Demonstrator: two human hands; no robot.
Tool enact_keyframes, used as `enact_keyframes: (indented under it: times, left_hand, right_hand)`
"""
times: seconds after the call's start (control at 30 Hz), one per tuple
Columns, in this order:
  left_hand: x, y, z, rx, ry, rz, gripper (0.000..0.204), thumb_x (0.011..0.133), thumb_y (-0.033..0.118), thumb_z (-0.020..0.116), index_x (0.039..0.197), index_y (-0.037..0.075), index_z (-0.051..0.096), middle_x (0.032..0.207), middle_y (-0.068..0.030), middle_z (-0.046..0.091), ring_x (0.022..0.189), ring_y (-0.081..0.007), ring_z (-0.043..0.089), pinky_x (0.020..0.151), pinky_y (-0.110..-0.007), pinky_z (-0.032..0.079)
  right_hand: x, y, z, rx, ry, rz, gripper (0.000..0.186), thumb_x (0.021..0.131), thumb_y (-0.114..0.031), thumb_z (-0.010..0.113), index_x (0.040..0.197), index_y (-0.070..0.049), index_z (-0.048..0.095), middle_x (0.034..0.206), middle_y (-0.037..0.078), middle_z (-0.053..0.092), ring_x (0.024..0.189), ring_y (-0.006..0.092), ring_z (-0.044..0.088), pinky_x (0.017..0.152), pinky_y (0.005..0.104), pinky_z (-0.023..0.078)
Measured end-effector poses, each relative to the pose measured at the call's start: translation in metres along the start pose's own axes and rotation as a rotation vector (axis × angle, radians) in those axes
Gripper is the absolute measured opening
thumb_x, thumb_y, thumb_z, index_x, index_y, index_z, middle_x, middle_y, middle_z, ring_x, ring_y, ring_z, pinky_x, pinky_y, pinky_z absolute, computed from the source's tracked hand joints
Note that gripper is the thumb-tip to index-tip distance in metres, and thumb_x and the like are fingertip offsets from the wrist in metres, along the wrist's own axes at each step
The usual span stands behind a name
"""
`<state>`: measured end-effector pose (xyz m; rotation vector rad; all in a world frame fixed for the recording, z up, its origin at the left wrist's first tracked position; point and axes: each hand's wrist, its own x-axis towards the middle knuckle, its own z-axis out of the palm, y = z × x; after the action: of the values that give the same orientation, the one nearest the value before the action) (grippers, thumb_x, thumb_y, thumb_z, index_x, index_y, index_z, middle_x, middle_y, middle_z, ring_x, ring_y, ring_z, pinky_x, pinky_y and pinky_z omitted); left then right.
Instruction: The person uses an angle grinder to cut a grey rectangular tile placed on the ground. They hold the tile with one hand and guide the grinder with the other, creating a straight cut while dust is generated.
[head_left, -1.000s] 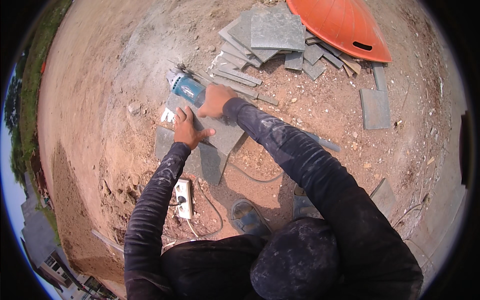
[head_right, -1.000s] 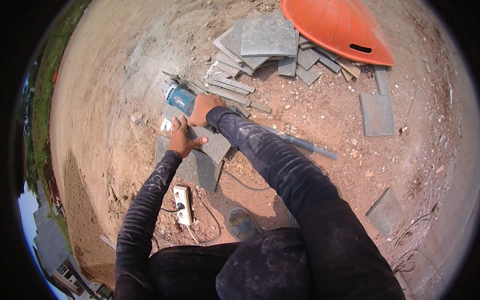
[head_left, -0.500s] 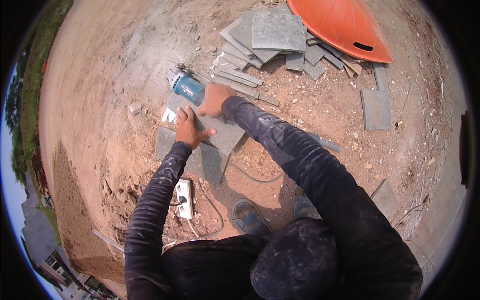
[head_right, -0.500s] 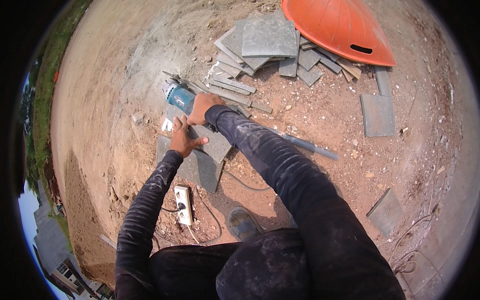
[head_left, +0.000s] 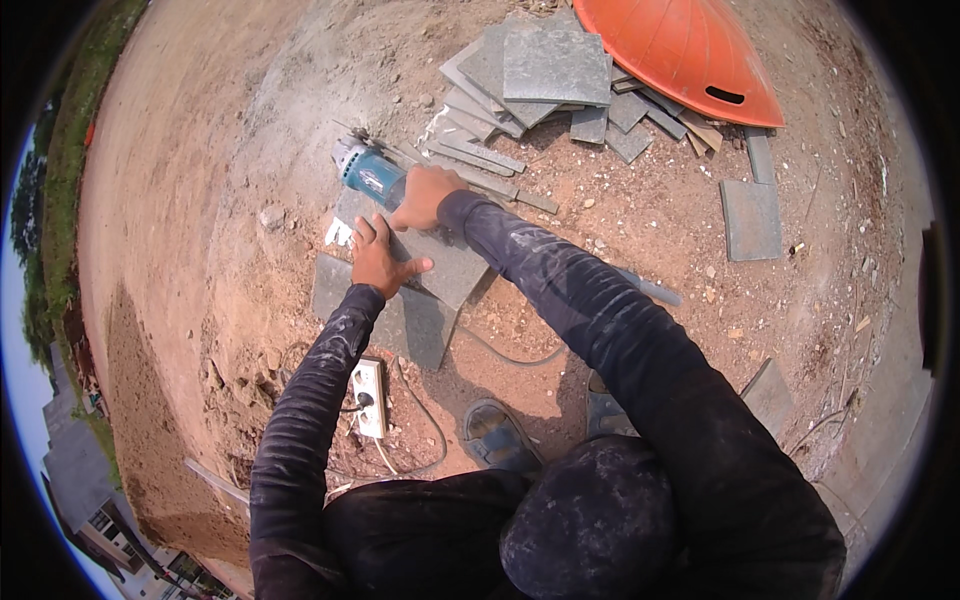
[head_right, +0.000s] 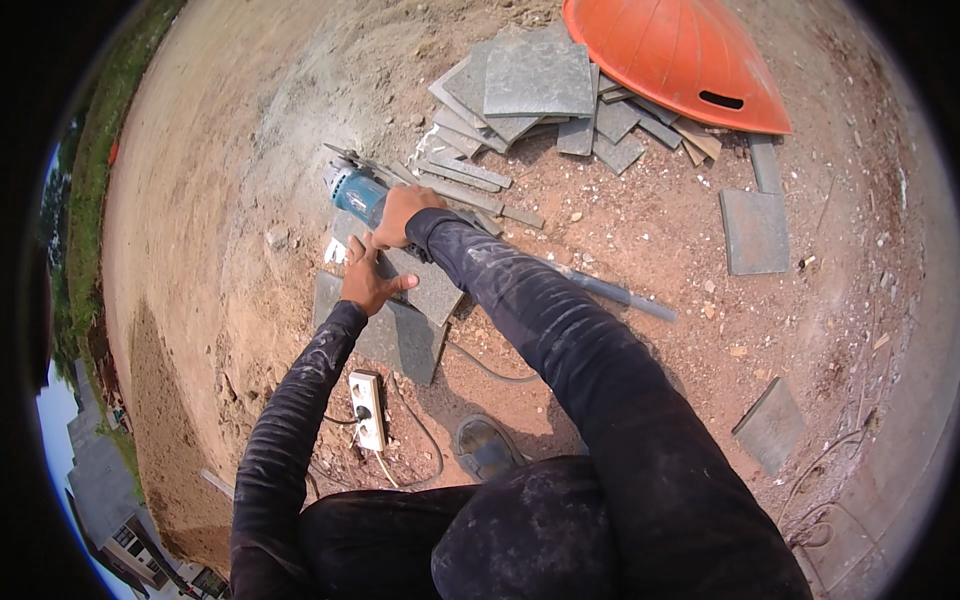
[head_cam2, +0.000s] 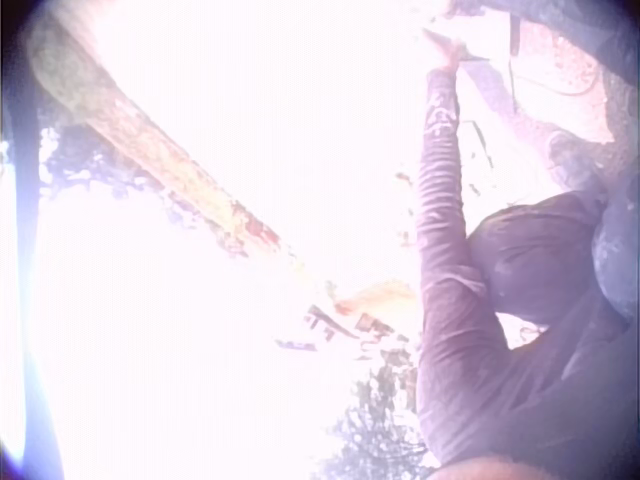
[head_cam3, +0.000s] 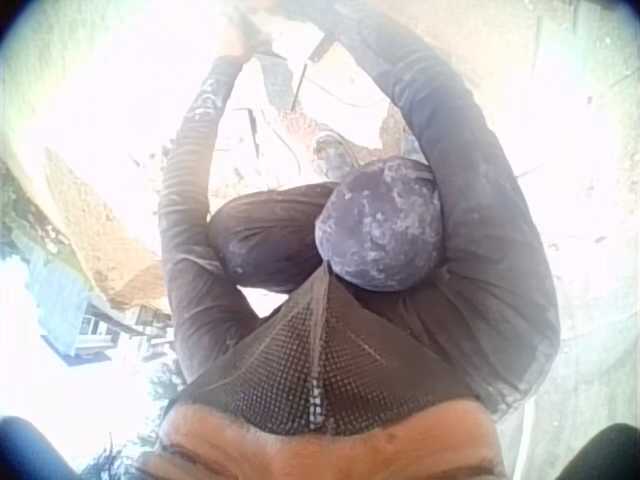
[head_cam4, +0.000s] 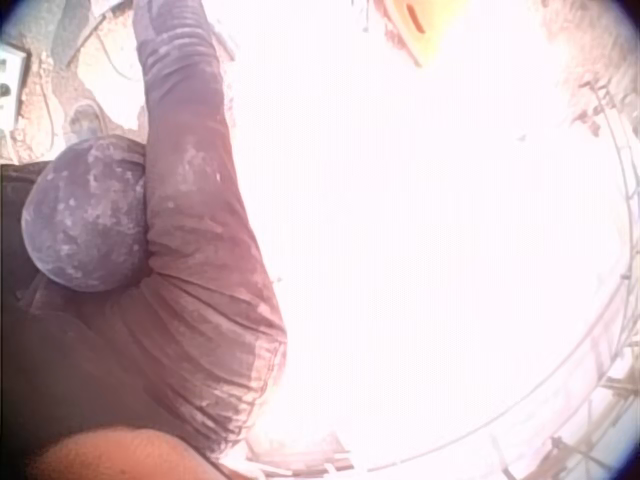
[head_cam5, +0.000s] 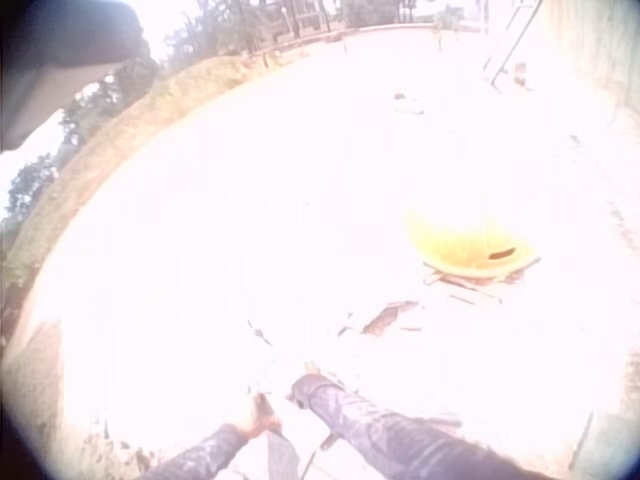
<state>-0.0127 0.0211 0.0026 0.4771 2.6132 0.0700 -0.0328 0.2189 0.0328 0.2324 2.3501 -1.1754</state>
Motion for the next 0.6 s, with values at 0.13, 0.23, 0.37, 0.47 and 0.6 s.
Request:
enact_keyframes:
  times: [0.13,0.23,0.37,0.47,0.6]
  left_hand:
    - [-0.002,0.003,0.0,0.002,0.017,-0.021,0.132,0.055,0.069,0.078,0.146,-0.006,0.019,0.146,-0.0397,0.017,0.134,-0.0579,0.022,0.112,-0.053,0.024]
    - [-0.003,0.004,-0.001,0.006,0.021,-0.036,0.132,0.055,0.069,0.078,0.146,-0.006,0.019,0.146,-0.0397,0.017,0.134,-0.0572,0.022,0.112,-0.052,0.024]
    - [-0.003,0.005,-0.003,0.002,0.021,-0.033,0.132,0.054,0.07,0.078,0.145,-0.006,0.02,0.146,-0.0396,0.018,0.134,-0.0563,0.023,0.112,-0.052,0.024]
    - [-0.002,0.006,-0.002,0.009,0.025,-0.037,0.132,0.054,0.07,0.078,0.145,-0.006,0.021,0.146,-0.0396,0.018,0.134,-0.056,0.023,0.112,-0.052,0.024]
    - [-0.002,0.007,-0.003,0.015,0.023,-0.045,0.132,0.053,0.071,0.077,0.145,-0.006,0.021,0.146,-0.0396,0.018,0.135,-0.0556,0.023,0.112,-0.052,0.023]
  right_hand:
    - [-0.003,0.003,0.0,0.013,-0.005,-0.024,0.061,0.055,-0.037,0.077,0.099,0.003,0.067,0.099,0.025,0.068,0.095,0.0358,0.067,0.083,0.0385,0.053]
    - [-0.008,0.005,-0.003,0.017,-0.012,-0.035,0.063,0.055,-0.037,0.077,0.101,0.004,0.067,0.1,0.025,0.068,0.095,0.0364,0.067,0.084,0.0387,0.053]
    - [-0.016,0.007,-0.007,0.022,-0.022,-0.022,0.064,0.055,-0.037,0.077,0.102,0.005,0.065,0.1,0.026,0.067,0.096,0.037,0.066,0.085,0.0392,0.052]
    - [-0.018,0.011,-0.003,0.011,0.004,-0.024,0.064,0.055,-0.036,0.076,0.102,0.006,0.065,0.099,0.027,0.067,0.096,0.0376,0.066,0.085,0.0398,0.052]
    - [-0.025,0.014,-0.009,0.009,-0.029,-0.027,0.064,0.055,-0.036,0.076,0.102,0.006,0.064,0.099,0.027,0.067,0.095,0.0382,0.066,0.084,0.04,0.052]
